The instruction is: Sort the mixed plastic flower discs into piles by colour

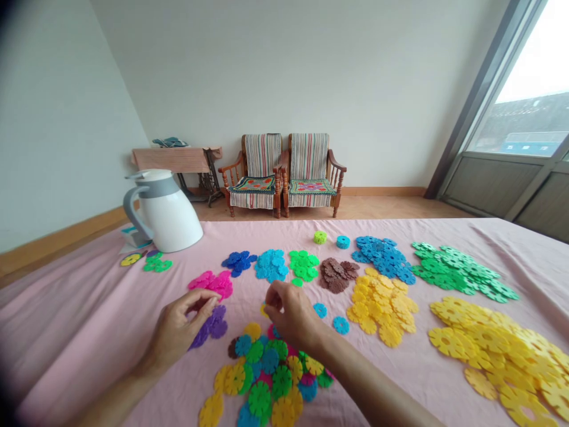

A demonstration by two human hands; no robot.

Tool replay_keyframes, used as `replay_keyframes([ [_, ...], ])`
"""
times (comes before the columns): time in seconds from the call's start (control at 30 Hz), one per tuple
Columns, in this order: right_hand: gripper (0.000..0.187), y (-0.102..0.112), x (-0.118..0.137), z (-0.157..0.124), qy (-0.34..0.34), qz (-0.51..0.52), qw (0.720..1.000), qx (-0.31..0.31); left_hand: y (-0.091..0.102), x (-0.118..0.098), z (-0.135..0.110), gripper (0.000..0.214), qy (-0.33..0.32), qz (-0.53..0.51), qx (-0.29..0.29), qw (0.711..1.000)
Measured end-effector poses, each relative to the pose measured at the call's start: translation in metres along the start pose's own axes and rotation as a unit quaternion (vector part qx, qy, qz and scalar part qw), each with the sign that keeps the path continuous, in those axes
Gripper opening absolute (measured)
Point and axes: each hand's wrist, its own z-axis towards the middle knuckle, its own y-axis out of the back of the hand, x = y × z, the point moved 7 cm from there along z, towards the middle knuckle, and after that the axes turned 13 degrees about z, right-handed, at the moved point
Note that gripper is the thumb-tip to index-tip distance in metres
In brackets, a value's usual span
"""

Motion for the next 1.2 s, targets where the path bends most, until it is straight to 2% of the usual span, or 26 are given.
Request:
replay_keyframes([
  [0.2,0.009,0.074,-0.034,-0.030,-0.041,-0.011,0.996,-0.084,-0.002,0.003,0.000,0.020,-0.004,0.006,-0.001,1.000],
  [0.3,0.014,0.121,-0.064,-0.051,-0.070,-0.062,0.984,-0.150,-0.003,0.002,0.000,0.020,-0.005,0.008,-0.004,1.000],
  [0.4,0.019,0.159,-0.095,-0.071,-0.100,-0.081,0.970,-0.204,-0.003,0.002,0.001,0.021,-0.003,0.010,-0.007,1.000],
  [0.5,0.021,0.183,-0.116,-0.086,-0.129,-0.114,0.955,-0.240,-0.004,0.006,0.002,0.021,0.004,0.007,-0.004,1.000],
  [0.6,0.026,0.196,-0.119,-0.092,-0.148,-0.150,0.935,-0.285,-0.005,0.010,0.002,0.021,0.009,0.003,-0.002,1.000],
  [0.67,0.027,0.192,-0.112,-0.089,-0.143,-0.150,0.934,-0.292,-0.005,0.011,0.002,0.021,0.009,0.003,-0.003,1.000],
  [0.73,0.026,0.176,-0.098,-0.079,-0.120,-0.133,0.947,-0.265,-0.005,0.009,0.003,0.022,0.008,0.005,-0.003,1.000],
  [0.9,0.019,0.096,-0.048,-0.049,-0.042,-0.086,0.990,-0.104,-0.004,0.003,0.002,0.022,0.005,0.003,-0.003,1.000],
  [1.0,0.016,0.051,-0.019,-0.038,-0.002,-0.060,0.997,-0.044,-0.003,0.003,0.001,0.022,0.010,0.002,-0.002,1.000],
  [1.1,0.017,0.015,0.002,-0.030,0.022,-0.047,0.999,0.014,-0.002,0.002,0.000,0.021,0.012,-0.002,0.002,1.000],
  [1.2,0.026,-0.009,0.015,-0.021,0.039,-0.042,0.997,0.055,-0.001,0.000,0.000,0.021,0.009,-0.010,0.005,1.000],
])
